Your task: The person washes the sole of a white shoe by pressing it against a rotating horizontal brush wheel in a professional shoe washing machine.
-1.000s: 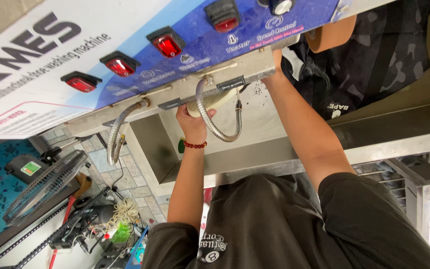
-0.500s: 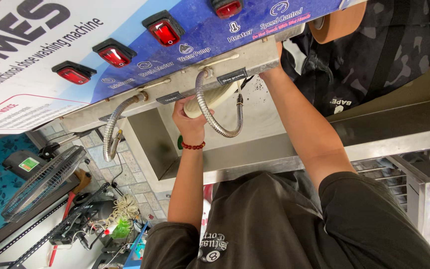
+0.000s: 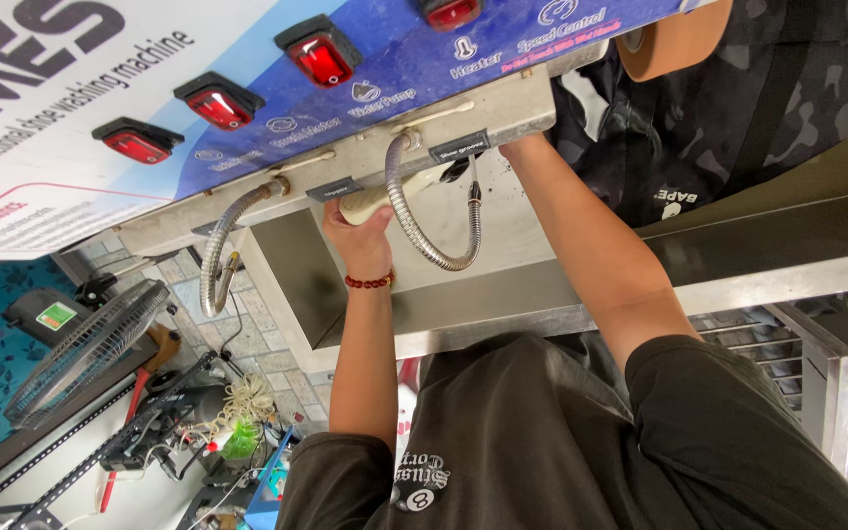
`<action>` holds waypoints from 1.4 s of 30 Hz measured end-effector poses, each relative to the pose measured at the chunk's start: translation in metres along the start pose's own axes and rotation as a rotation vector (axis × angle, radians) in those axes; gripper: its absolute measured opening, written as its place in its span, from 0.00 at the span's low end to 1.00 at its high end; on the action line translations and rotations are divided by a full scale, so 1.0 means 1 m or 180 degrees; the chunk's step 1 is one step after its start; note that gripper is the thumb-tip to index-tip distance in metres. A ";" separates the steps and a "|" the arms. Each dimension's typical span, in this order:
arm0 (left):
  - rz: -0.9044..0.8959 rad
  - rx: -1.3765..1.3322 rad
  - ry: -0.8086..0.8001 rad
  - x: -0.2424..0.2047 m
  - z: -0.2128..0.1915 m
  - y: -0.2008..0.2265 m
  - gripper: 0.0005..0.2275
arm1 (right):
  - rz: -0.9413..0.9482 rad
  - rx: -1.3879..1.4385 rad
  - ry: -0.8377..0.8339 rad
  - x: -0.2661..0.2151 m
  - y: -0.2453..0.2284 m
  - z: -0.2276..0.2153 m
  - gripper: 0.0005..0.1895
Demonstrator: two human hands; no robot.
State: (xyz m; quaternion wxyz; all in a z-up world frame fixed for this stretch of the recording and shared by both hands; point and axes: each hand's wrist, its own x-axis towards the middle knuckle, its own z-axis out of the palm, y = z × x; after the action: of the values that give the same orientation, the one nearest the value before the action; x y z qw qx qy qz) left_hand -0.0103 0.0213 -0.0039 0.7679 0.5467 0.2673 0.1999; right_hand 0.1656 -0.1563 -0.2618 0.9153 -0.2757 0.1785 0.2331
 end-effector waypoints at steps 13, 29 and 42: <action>0.0203 0.1090 -0.0495 -0.013 -0.016 0.014 0.29 | 0.0115 -0.0061 -0.0177 -0.026 -0.008 0.021 0.27; 0.0616 0.1487 -0.0439 -0.005 -0.020 -0.011 0.26 | 0.0172 0.0122 -0.0258 -0.030 -0.026 0.040 0.22; -0.0036 0.0881 -0.0007 0.001 -0.019 -0.012 0.25 | -0.0037 0.0175 -0.0277 -0.033 -0.019 0.038 0.22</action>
State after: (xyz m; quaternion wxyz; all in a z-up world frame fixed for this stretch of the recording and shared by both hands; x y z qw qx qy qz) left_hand -0.0213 0.0318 -0.0201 0.6866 0.6461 0.2945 0.1562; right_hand 0.1562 -0.1591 -0.2089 0.9307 -0.2412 0.1434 0.2346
